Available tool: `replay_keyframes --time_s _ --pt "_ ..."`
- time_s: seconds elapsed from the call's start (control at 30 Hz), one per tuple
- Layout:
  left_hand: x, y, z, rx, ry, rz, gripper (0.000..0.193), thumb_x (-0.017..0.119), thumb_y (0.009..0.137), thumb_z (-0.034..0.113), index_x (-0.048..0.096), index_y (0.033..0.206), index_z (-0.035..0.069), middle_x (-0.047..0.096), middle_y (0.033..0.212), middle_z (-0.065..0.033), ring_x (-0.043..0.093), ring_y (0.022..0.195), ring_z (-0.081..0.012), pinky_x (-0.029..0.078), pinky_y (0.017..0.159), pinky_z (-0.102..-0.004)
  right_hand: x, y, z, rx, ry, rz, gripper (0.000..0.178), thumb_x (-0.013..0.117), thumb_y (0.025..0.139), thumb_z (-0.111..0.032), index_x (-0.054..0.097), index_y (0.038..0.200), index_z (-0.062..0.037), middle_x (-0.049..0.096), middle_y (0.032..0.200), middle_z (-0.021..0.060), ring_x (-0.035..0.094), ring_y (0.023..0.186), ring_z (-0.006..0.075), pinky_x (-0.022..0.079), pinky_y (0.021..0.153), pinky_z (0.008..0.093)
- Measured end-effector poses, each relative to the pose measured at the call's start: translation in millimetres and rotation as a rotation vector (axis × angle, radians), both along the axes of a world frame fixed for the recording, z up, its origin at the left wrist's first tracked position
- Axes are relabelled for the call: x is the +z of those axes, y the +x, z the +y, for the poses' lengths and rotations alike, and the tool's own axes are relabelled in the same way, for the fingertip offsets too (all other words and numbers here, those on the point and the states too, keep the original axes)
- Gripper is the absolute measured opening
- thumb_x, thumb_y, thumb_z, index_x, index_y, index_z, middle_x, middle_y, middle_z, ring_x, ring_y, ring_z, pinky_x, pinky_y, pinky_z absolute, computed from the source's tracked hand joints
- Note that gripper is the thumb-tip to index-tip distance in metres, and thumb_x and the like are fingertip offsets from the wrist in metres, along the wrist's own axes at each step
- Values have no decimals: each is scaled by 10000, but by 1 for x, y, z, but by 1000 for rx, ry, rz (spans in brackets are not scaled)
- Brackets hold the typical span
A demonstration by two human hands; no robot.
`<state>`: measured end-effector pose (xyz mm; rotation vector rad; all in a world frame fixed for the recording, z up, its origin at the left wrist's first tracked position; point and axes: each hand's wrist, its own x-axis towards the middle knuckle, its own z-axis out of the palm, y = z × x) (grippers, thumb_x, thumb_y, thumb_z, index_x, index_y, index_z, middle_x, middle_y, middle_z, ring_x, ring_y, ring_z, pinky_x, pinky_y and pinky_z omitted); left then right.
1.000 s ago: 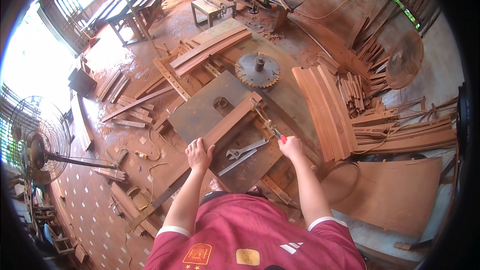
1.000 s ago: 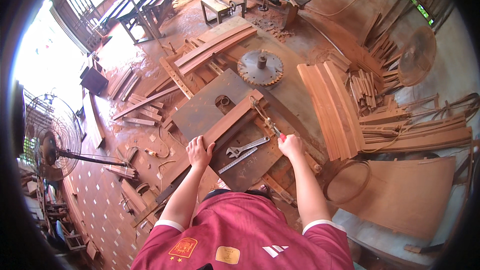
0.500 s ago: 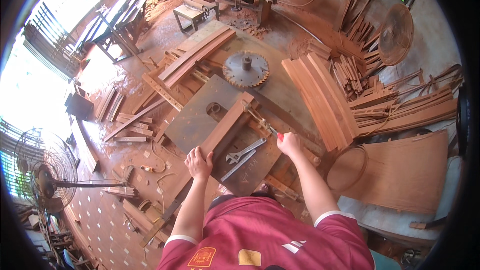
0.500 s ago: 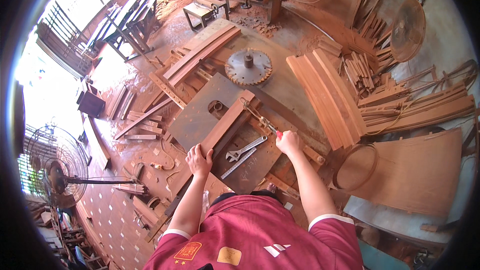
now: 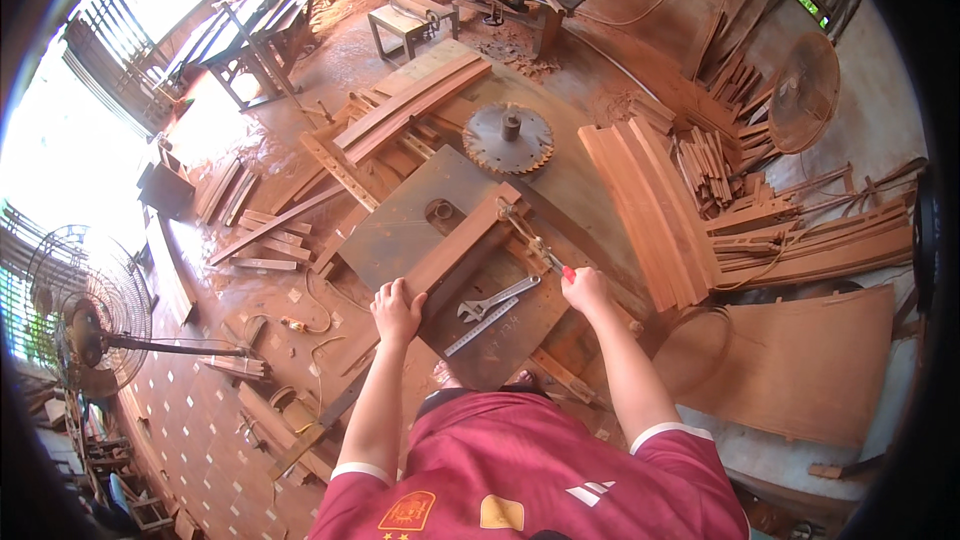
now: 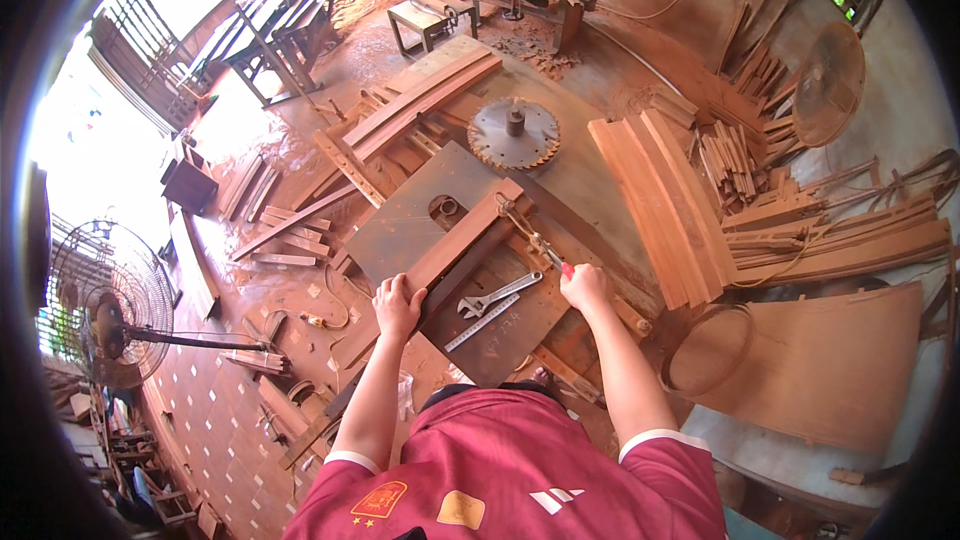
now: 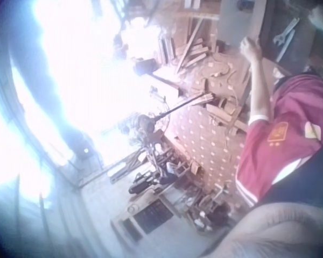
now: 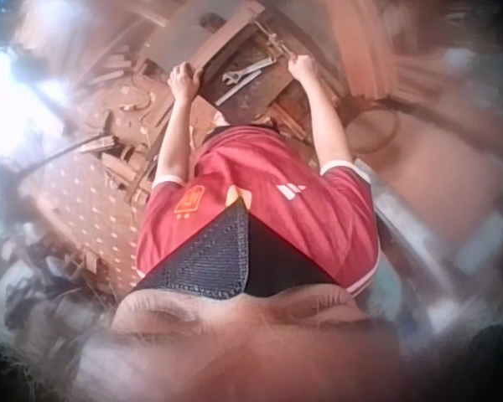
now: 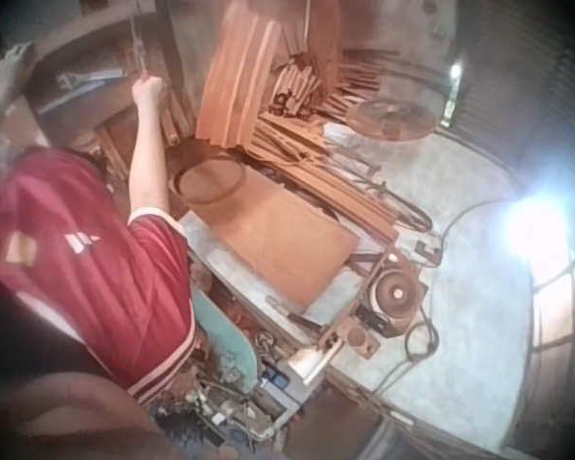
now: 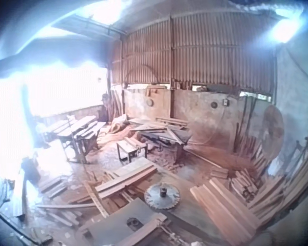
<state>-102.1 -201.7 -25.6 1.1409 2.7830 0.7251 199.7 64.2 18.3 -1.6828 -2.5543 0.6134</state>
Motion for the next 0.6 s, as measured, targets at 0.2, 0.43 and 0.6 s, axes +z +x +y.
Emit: replay_keyframes --time_s 0.2,0.43,0.6 --pt "13 11 6 53 -63 -50 979 882 658 667 597 1342 27 614 1327 -144 546 1285 -337 369 1129 -497 8 -5 -1 8 -28 -4 373 669 902 -380 789 882 -28 742 875 244 735 879 437 589 810 529" --pt "20 21 7 44 -158 -74 1045 880 627 703 552 1377 53 584 1372 -124 522 1319 -313 351 1132 -488 16 -7 8 -95 -228 -200 426 679 926 -415 780 1052 -21 747 1115 262 723 1096 406 578 935 498" --pt "8 33 -1 66 -123 -18 982 854 695 678 544 1391 59 582 1377 -123 520 1328 -310 358 1119 -486 110 -34 -3 -40 -370 -432 493 663 948 -432 736 1244 -44 705 1320 214 667 1256 363 529 1061 459"
